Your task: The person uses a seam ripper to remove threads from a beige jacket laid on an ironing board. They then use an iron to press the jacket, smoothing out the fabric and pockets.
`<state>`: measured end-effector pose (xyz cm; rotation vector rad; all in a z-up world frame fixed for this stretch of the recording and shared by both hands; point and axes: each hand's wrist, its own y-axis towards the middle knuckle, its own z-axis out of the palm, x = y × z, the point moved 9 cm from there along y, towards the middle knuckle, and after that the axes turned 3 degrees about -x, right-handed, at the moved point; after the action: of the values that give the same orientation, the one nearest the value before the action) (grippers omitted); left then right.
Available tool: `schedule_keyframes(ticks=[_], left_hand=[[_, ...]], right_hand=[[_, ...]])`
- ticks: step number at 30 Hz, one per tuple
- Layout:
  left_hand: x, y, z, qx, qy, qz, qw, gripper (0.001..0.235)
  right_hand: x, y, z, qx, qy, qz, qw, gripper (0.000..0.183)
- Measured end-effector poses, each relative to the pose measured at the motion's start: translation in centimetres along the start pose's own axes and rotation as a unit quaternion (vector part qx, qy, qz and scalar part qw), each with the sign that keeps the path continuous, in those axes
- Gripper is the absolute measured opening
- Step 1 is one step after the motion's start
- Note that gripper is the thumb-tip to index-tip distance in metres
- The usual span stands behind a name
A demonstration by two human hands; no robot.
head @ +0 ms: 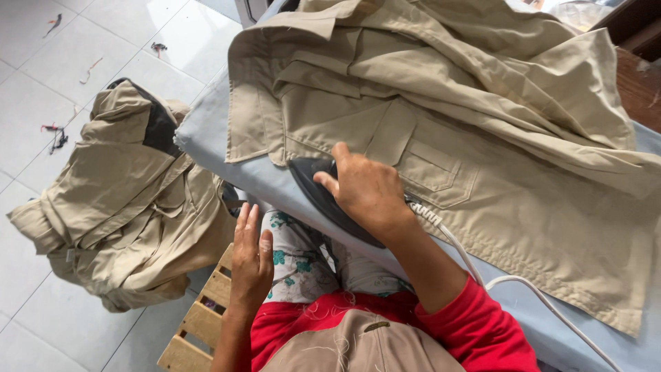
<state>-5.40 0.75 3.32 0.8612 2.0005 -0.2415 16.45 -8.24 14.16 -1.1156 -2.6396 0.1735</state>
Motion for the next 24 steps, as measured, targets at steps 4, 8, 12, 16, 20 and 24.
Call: schedule_keyframes(ticks=[4, 8, 12, 16, 20, 24], left_hand=[[-2.1, 0.4, -1.4, -0.017, 0.02, 0.058, 0.998, 0.053], [-0.9, 0.1, -1.0, -0.026, 0.035, 0.046, 0.998, 0.05], [-3.0, 0.9, 1.6, -0.034, 0.036, 0.109, 0.993, 0.044], [-9.4, 2.4, 6.6, 0.034, 0.06, 0.259, 0.963, 0.035], [-12.7, 3.3, 11.0, 0.001, 0.098, 0.359, 0.928, 0.037], [-13.5, 3.6, 13.1, 0.02, 0.156, 0.373, 0.915, 0.045]], right_hand=[[-3.0, -3.0, 0.3, 0.045, -0.039, -0.018, 0.998, 0.049], [-9.9, -7.2, 0.1, 0.064, -0.063, 0.033, 0.995, 0.054], [-18.6, -11.8, 0.1, 0.021, -0.084, 0.144, 0.986, 0.065], [-24.3, -17.0, 0.5, 0.005, -0.1, 0.207, 0.973, 0.056], [-26.9, -19.0, 0.8, -0.1, -0.127, 0.193, 0.968, 0.05], [-25.2, -18.6, -1.8, -0.301, -0.115, 0.079, 0.943, 0.042]])
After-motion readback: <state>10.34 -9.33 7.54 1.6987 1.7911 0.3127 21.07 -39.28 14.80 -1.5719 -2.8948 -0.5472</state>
